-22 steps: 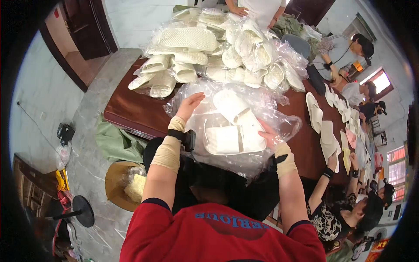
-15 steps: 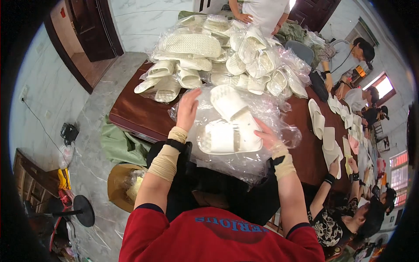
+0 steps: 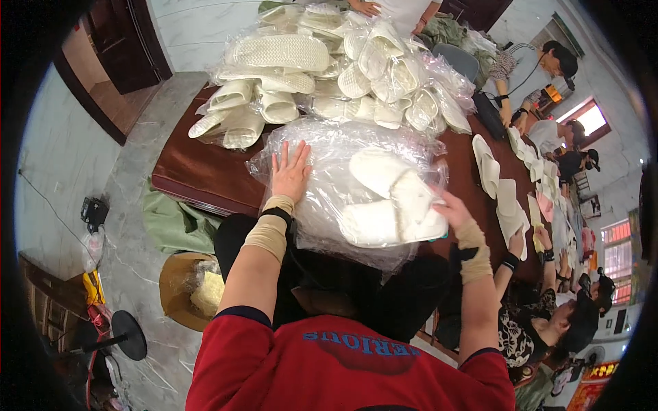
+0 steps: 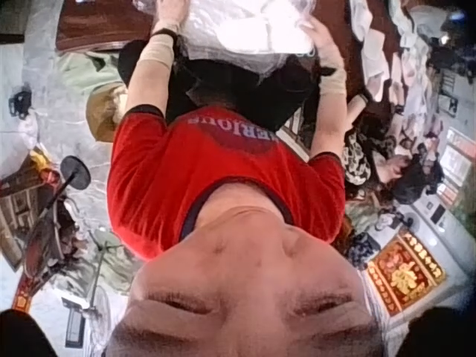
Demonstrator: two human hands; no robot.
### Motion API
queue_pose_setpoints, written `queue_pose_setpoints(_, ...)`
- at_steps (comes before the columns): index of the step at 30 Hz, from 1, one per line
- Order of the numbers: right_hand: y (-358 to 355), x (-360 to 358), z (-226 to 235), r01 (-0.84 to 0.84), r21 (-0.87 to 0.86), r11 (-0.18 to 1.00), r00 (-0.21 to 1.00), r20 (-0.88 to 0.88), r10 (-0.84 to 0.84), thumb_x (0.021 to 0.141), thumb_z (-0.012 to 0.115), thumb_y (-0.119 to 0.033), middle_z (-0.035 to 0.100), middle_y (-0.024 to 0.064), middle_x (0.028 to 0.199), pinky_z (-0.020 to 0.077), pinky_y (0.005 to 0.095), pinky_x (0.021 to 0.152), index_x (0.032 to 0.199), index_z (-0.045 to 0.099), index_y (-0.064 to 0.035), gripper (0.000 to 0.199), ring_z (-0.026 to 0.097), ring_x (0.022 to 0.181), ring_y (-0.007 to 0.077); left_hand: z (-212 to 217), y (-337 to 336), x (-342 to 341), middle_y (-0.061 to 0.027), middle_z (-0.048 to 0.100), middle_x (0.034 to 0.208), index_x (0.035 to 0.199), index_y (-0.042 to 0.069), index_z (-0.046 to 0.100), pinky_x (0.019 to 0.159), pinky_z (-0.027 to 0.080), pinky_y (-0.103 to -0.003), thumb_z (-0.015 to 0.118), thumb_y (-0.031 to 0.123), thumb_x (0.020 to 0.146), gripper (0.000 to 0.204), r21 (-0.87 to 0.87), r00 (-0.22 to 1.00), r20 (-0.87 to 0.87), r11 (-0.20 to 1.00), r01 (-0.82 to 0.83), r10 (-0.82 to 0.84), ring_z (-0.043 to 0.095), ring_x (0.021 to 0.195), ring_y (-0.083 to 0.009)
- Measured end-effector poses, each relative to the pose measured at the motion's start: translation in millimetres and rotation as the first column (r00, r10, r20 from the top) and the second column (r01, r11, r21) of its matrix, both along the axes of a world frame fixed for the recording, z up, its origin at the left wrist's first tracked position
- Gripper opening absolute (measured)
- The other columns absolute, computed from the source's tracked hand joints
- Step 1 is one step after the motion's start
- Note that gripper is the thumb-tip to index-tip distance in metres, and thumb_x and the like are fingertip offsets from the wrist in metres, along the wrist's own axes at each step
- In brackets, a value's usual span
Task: Inspecting and trimming loose threads or imperfections from white slippers in a manufacturing setting.
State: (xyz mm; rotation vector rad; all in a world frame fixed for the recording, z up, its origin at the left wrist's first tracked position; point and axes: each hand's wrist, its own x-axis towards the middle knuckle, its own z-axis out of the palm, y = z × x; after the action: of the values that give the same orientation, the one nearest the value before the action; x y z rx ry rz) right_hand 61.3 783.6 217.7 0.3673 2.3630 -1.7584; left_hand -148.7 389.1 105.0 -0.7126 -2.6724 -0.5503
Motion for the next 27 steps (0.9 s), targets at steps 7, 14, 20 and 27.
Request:
queue_pose_setpoints(7, 98.0, 87.3, 93.0, 0.307, 0.601, 0.738, 0.952, -0.189, -0.242, 0.088, 0.062, -0.009, 0.059, 0.007, 0.125, 0.0429, 0.0282, 0.096, 0.135, 0.051, -0.0037, 0.048, 0.055, 0.109, 0.0136, 2.6, 1.3, 1.6, 0.0047, 0.027, 0.156, 0.148, 0.023, 0.035, 0.116, 0.013, -0.056, 0.052, 0.029, 0.093, 0.057, 0.007, 0.999, -0.051, 1.0, -0.016, 0.016, 0.016, 0.146, -0.0307)
queue_pose_setpoints(14, 34.3, 82.3, 185.6, 0.624, 0.031, 0.781, 0.581, -0.686, -0.437, 0.094, 0.056, -0.012, 0.054, 0.0114, 0.134, 0.0402, 0.0317, 0.102, 0.135, 0.05, -0.0008, 0.043, 0.053, 0.118, 0.019, 1.5, 3.5, 0.7, 0.0049, 0.023, 0.158, 0.149, 0.024, 0.033, 0.116, 0.014, -0.056, 0.052, 0.027, 0.093, 0.059, -0.009, 0.999, -0.013, 0.999, -0.041, 0.041, 0.015, 0.147, -0.0305)
queue_pose_setpoints(20, -36.0, -20.4, 91.5, 0.114, -0.252, 0.961, 0.771, -0.588, -0.246, 0.092, 0.056, -0.009, 0.056, 0.0086, 0.131, 0.0397, 0.0296, 0.103, 0.137, 0.046, 0.0034, 0.048, 0.053, 0.117, 0.0154, -0.7, 2.8, 0.3, 0.0048, 0.023, 0.158, 0.149, 0.024, 0.032, 0.116, 0.013, -0.056, 0.051, 0.027, 0.093, 0.059, -0.003, 0.999, -0.016, 0.999, -0.041, 0.041, 0.014, 0.147, -0.0302)
queue_pose_setpoints(27, -61.1, -56.6, -84.7, 0.191, 0.876, 0.443, 0.973, -0.227, 0.029, 0.089, 0.058, -0.023, 0.062, 0.0189, 0.109, 0.0489, 0.0444, 0.086, 0.119, 0.062, -0.0158, 0.031, 0.06, 0.098, 0.0373, -4.9, 3.0, -2.9, 0.0036, 0.026, 0.157, 0.149, 0.024, 0.032, 0.116, 0.012, -0.056, 0.051, 0.03, 0.095, 0.058, 0.001, 0.999, 0.016, 0.999, -0.052, 0.052, 0.014, 0.147, -0.032)
